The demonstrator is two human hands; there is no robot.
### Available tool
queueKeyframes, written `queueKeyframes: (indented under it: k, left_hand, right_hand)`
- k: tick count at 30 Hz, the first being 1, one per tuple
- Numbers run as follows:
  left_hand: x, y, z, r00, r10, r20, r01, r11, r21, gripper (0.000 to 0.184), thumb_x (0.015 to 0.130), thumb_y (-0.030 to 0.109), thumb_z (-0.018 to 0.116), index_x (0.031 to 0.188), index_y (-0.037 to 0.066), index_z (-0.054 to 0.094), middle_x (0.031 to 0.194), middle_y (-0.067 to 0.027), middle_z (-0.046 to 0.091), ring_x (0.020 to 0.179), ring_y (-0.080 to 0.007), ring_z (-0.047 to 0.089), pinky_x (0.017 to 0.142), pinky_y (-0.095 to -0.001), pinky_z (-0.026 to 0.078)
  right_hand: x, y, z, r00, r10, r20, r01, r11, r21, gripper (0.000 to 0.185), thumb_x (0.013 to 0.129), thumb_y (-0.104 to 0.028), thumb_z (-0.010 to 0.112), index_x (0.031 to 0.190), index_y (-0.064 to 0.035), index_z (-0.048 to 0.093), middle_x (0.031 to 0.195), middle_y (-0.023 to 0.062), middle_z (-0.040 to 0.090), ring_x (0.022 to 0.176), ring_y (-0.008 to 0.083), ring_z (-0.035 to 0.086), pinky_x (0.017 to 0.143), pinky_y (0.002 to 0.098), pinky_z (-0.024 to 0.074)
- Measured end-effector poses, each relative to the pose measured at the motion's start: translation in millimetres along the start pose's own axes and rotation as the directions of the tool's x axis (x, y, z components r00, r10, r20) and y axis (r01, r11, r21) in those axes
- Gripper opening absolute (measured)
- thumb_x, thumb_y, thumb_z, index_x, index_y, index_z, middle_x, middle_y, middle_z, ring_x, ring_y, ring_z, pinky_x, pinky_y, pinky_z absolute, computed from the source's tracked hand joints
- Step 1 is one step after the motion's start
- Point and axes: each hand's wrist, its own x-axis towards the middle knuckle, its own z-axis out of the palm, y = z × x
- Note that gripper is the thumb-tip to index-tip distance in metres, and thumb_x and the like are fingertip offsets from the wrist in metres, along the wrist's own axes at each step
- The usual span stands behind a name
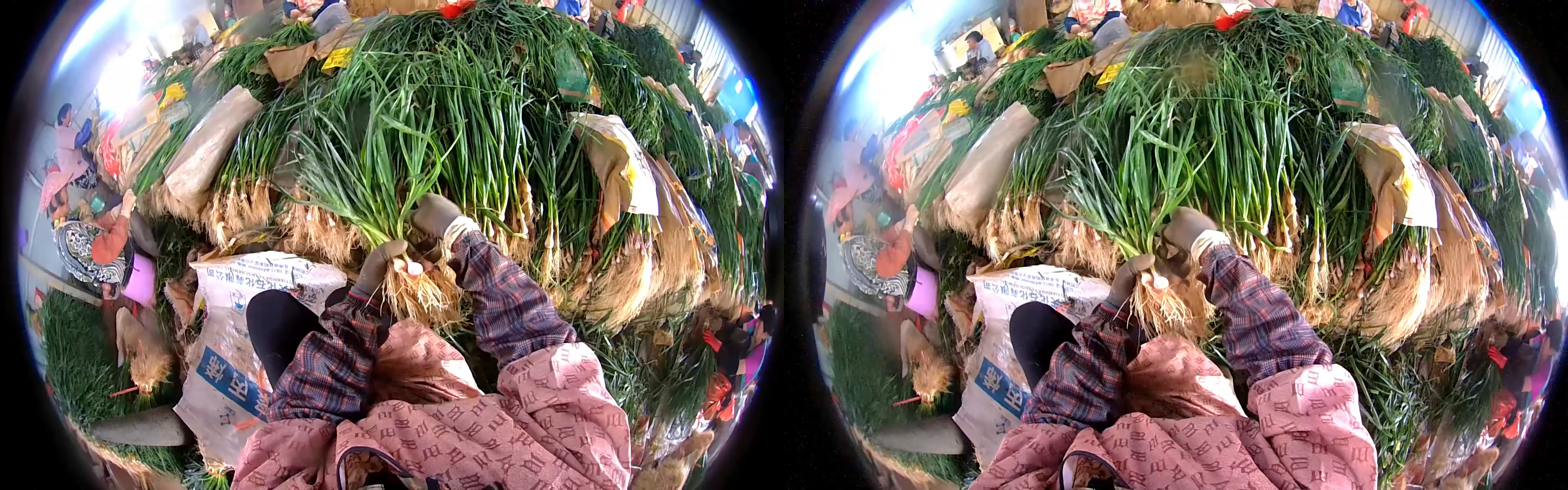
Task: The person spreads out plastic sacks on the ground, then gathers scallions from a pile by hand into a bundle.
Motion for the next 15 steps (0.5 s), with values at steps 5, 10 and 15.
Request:
queueKeyframes:
  k: [5, 10, 15]
  left_hand:
    - [1.3, 2.7, -24.2, 0.995, -0.04, 0.088, 0.044, 0.998, -0.049, 0.034, 0.087, 0.021, 0.055, 0.111, -0.002, 0.053, 0.102, -0.0108, 0.059, 0.095, -0.0267, 0.062, 0.084, -0.039, 0.054]
    - [-11.4, 5.4, 11.2, 0.952, -0.013, -0.306, 0.12, 0.935, 0.333, 0.028, 0.086, 0.021, 0.055, 0.085, -0.006, 0.064, 0.079, -0.0132, 0.065, 0.067, -0.0216, 0.062, 0.063, -0.0309, 0.05]
    - [-16.9, 12.6, 22.9, 0.93, -0.04, -0.365, 0.191, 0.901, 0.39, 0.03, 0.084, 0.022, 0.057, 0.09, -0.006, 0.062, 0.081, -0.0126, 0.064, 0.073, -0.0213, 0.063, 0.067, -0.031, 0.053]
  right_hand:
    - [-21.5, 30.0, 37.3, 0.595, 0.803, 0.039, -0.299, 0.176, 0.938, 0.04, 0.093, -0.041, 0.053, 0.089, -0.0031, 0.065, 0.078, 0.0093, 0.066, 0.065, 0.0143, 0.063, 0.058, 0.0267, 0.0539]
    - [-65.8, 1.3, -36.7, 0.598, 0.763, -0.246, -0.151, 0.409, 0.9, 0.04, 0.088, -0.042, 0.06, 0.103, -0.0044, 0.064, 0.081, 0.0071, 0.068, 0.062, 0.0143, 0.063, 0.054, 0.028, 0.0516]
    - [-36.6, 16.6, 14.0, 0.729, 0.682, -0.058, 0.025, 0.059, 0.998, 0.029, 0.09, -0.028, 0.058, 0.094, 0.0001, 0.062, 0.084, 0.0113, 0.066, 0.073, 0.0176, 0.064, 0.063, 0.0331, 0.0538]
